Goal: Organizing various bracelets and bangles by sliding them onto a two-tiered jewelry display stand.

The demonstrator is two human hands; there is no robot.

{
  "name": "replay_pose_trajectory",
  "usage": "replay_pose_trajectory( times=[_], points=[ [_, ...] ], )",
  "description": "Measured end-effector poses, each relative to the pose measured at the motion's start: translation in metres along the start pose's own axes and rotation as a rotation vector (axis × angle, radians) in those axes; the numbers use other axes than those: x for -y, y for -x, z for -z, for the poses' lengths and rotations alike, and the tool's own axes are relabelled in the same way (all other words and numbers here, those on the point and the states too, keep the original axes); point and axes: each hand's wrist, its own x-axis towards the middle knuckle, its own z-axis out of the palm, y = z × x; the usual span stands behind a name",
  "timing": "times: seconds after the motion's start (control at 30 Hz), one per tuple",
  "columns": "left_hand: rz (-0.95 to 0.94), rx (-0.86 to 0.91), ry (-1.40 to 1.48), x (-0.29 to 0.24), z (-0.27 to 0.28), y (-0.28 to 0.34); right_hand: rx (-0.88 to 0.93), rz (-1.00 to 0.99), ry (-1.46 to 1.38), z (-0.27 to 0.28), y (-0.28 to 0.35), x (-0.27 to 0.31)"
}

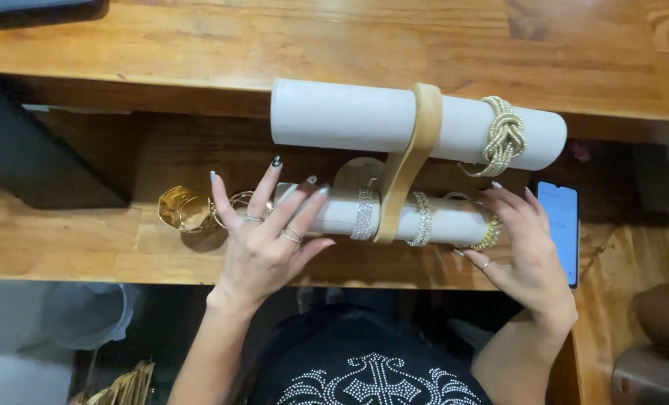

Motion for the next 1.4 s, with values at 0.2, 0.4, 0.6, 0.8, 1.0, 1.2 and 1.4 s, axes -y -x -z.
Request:
replay_pose_trajectory(
  times=[0.2,0.4,0.6,0.8,1.0,1.2,1.4],
  points=[
    [0.004,0.017,0.049,0.002,0.002,-0.002,-0.245,-0.179,0.033,-0.004,0.025,-0.012],
    [0.015,0.042,0.037,-0.002,0.002,-0.005,-0.476,-0.312,-0.420,-0.073,0.030,-0.019],
    [0.036,0.049,0.012,-0.006,0.003,-0.005,-0.200,-0.366,-0.138,-0.093,0.036,-0.031],
    [0.048,0.075,0.015,-0.012,0.007,-0.009,0.072,-0.497,0.134,-0.041,0.029,0.007],
    [-0.009,0.111,0.060,-0.033,0.003,-0.024,-0.412,0.009,0.132,0.002,0.016,0.067],
    [-0.085,0.038,0.095,-0.041,-0.004,-0.041,-0.096,0.084,0.360,-0.024,-0.020,0.063],
    [-0.062,0.002,0.080,-0.016,0.007,-0.025,-0.034,0.073,0.343,-0.030,-0.024,0.056]
  ],
)
